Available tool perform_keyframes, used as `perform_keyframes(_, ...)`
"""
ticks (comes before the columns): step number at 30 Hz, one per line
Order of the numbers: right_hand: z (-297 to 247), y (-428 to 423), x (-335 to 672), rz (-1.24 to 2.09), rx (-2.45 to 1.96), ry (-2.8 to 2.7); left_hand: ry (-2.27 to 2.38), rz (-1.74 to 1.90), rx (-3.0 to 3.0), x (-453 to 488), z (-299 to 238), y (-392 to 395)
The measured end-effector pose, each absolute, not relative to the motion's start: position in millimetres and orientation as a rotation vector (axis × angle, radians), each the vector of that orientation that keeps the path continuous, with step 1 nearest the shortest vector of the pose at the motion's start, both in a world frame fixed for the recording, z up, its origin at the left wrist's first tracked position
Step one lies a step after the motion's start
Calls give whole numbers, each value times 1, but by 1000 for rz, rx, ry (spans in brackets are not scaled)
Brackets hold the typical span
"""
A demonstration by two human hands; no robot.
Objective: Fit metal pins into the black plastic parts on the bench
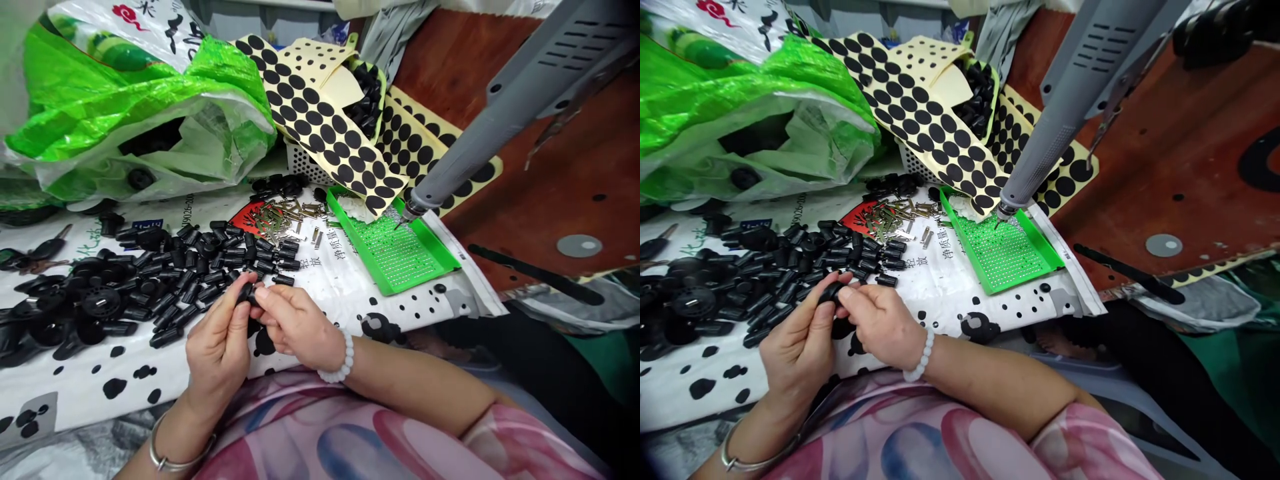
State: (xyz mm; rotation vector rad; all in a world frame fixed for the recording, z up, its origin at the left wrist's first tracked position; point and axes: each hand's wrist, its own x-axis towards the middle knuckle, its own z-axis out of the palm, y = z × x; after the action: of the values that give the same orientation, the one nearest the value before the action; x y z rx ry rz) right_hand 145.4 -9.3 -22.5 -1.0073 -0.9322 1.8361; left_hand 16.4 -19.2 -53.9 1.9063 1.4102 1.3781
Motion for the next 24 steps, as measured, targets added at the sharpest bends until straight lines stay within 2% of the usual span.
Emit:
perform_keyframes(3, -20, -9, 149, 1980, -1009, -807, 1437, 1332, 1977, 17, -52, -19)
perform_keyframes(5, -21, -8, 154, 1894, -1025, -962, 1458, 1325, 1994, 18, -51, -18)
perform_keyframes(7, -23, -6, 159, 1622, -1051, -1279, 1477, 1325, 1982, 20, -49, -18)
perform_keyframes(13, -26, -4, 170, 480, -1198, -2113, 1598, 1261, 1758, 28, -42, -19)
perform_keyframes(17, -25, 1, 173, 20, -1167, -2310, 1580, 1238, 1542, 30, -44, -21)
perform_keyframes(20, -23, 4, 175, 34, -1115, -2354, 1583, 1210, 1594, 29, -45, -21)
perform_keyframes(24, -21, 4, 176, 677, -1178, -2070, 1586, 1202, 1786, 27, -43, -22)
